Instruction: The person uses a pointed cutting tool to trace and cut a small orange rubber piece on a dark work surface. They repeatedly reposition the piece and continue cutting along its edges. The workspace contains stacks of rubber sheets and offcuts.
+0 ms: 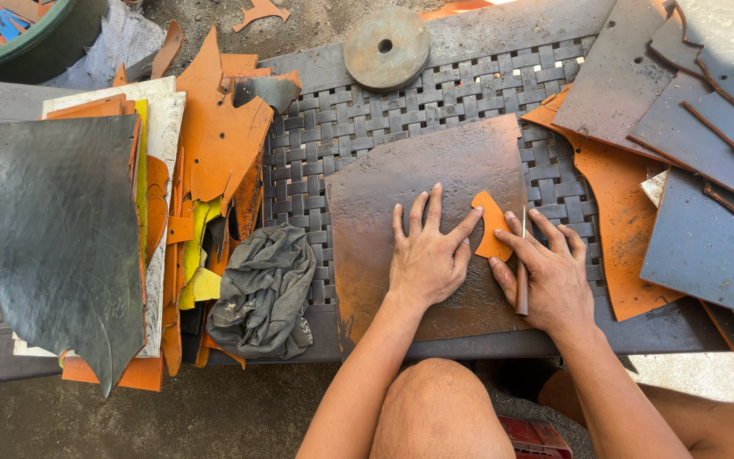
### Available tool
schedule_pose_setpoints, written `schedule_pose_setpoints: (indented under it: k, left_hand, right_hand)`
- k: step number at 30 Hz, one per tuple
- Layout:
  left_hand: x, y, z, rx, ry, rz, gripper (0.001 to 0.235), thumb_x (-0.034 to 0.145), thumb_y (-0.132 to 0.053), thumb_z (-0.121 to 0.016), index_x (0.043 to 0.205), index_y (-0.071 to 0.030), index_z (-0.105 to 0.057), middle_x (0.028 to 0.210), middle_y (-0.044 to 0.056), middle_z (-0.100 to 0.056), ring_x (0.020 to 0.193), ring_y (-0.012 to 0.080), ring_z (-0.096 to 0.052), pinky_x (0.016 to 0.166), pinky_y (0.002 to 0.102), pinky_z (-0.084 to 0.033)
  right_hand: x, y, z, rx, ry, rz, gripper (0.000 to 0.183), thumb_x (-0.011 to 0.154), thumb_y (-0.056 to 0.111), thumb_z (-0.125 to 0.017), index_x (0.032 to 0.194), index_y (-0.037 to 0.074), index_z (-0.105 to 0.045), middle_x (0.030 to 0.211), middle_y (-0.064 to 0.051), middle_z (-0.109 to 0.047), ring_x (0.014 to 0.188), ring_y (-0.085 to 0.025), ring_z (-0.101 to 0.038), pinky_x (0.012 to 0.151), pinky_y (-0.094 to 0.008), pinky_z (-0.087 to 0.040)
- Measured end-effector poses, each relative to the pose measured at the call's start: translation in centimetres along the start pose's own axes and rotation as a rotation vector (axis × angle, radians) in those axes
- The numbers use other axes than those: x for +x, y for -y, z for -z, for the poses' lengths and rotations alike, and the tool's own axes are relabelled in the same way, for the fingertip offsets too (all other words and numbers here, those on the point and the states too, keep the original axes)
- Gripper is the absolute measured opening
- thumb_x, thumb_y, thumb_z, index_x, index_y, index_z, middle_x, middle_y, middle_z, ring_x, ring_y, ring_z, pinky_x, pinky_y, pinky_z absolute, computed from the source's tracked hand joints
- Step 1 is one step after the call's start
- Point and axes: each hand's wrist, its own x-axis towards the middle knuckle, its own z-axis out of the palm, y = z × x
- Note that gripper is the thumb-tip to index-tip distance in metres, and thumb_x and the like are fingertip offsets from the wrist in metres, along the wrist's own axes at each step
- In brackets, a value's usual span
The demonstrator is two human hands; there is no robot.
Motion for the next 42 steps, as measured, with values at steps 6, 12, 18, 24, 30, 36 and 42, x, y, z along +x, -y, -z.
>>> schedule_pose_setpoints:
  k: [6, 12, 18, 24, 30, 36, 42]
  left_hand:
    - [0.1, -0.1, 0.0, -0.005, -0.005, -0.003, 0.051, 0.097, -0.033, -0.052, 0.148, -0.042, -0.051, 0.165, 0.023, -0.026, 0.152, 0.0413, -0.022, 0.121, 0.068, -0.006]
    - [0.0, 0.0, -0.1, -0.011, 0.004, 0.005, 0.051, 0.096, -0.033, -0.053, 0.147, -0.042, -0.052, 0.165, 0.022, -0.027, 0.153, 0.0405, -0.023, 0.122, 0.067, -0.006]
    - [0.1, 0.0, -0.2, -0.015, -0.023, -0.001, 0.051, 0.097, -0.033, -0.053, 0.147, -0.042, -0.053, 0.164, 0.023, -0.028, 0.151, 0.0415, -0.024, 0.121, 0.068, -0.007]
    - [0.3, -0.6, 0.3, -0.04, -0.051, -0.001, 0.05, 0.096, -0.044, -0.057, 0.145, -0.035, -0.055, 0.16, 0.026, -0.03, 0.149, 0.0453, -0.025, 0.118, 0.072, -0.009]
    - [0.4, -1.6, 0.3, 0.011, 0.013, 0.012, 0.056, 0.093, -0.052, -0.06, 0.144, -0.027, -0.057, 0.159, 0.022, -0.038, 0.147, 0.0459, -0.03, 0.115, 0.075, -0.017]
    - [-0.3, -1.6, 0.1, 0.03, -0.1, -0.044, 0.054, 0.097, -0.052, -0.057, 0.145, -0.027, -0.057, 0.158, 0.02, -0.04, 0.147, 0.0458, -0.032, 0.116, 0.075, -0.018]
    - [0.6, -2.5, 0.4, 0.015, 0.036, -0.003, 0.054, 0.092, -0.043, -0.056, 0.143, -0.024, -0.054, 0.163, 0.02, -0.034, 0.139, 0.0457, -0.031, 0.106, 0.077, -0.018]
  right_hand:
    - [-0.1, 0.0, 0.0, -0.002, 0.004, 0.0, 0.041, 0.091, 0.039, -0.069, 0.125, 0.016, -0.071, 0.146, -0.004, -0.062, 0.144, -0.03, -0.047, 0.12, -0.05, -0.027]
    - [-0.1, -0.1, -0.2, -0.018, 0.009, -0.011, 0.043, 0.091, 0.041, -0.069, 0.126, 0.016, -0.071, 0.145, -0.004, -0.063, 0.143, -0.03, -0.047, 0.12, -0.05, -0.027]
    - [-0.1, 0.0, -0.1, -0.014, 0.005, -0.007, 0.042, 0.091, 0.04, -0.069, 0.125, 0.016, -0.071, 0.145, -0.004, -0.063, 0.143, -0.03, -0.047, 0.12, -0.05, -0.027]
    - [0.0, 0.2, 0.0, -0.025, -0.006, 0.001, 0.042, 0.09, 0.038, -0.069, 0.125, 0.015, -0.071, 0.145, -0.005, -0.063, 0.143, -0.032, -0.048, 0.12, -0.051, -0.028]
    - [-0.1, 0.2, 0.0, -0.028, -0.009, 0.023, 0.042, 0.088, 0.034, -0.07, 0.125, 0.013, -0.071, 0.145, -0.006, -0.063, 0.142, -0.032, -0.048, 0.119, -0.051, -0.029]
    - [-0.1, 0.2, 0.0, -0.02, -0.01, 0.022, 0.041, 0.086, 0.034, -0.07, 0.123, 0.014, -0.071, 0.144, -0.005, -0.063, 0.142, -0.032, -0.048, 0.119, -0.051, -0.028]
    - [-0.1, 0.2, -0.1, -0.027, -0.01, 0.021, 0.044, 0.086, 0.034, -0.071, 0.125, 0.014, -0.071, 0.144, -0.005, -0.063, 0.142, -0.033, -0.047, 0.119, -0.051, -0.028]
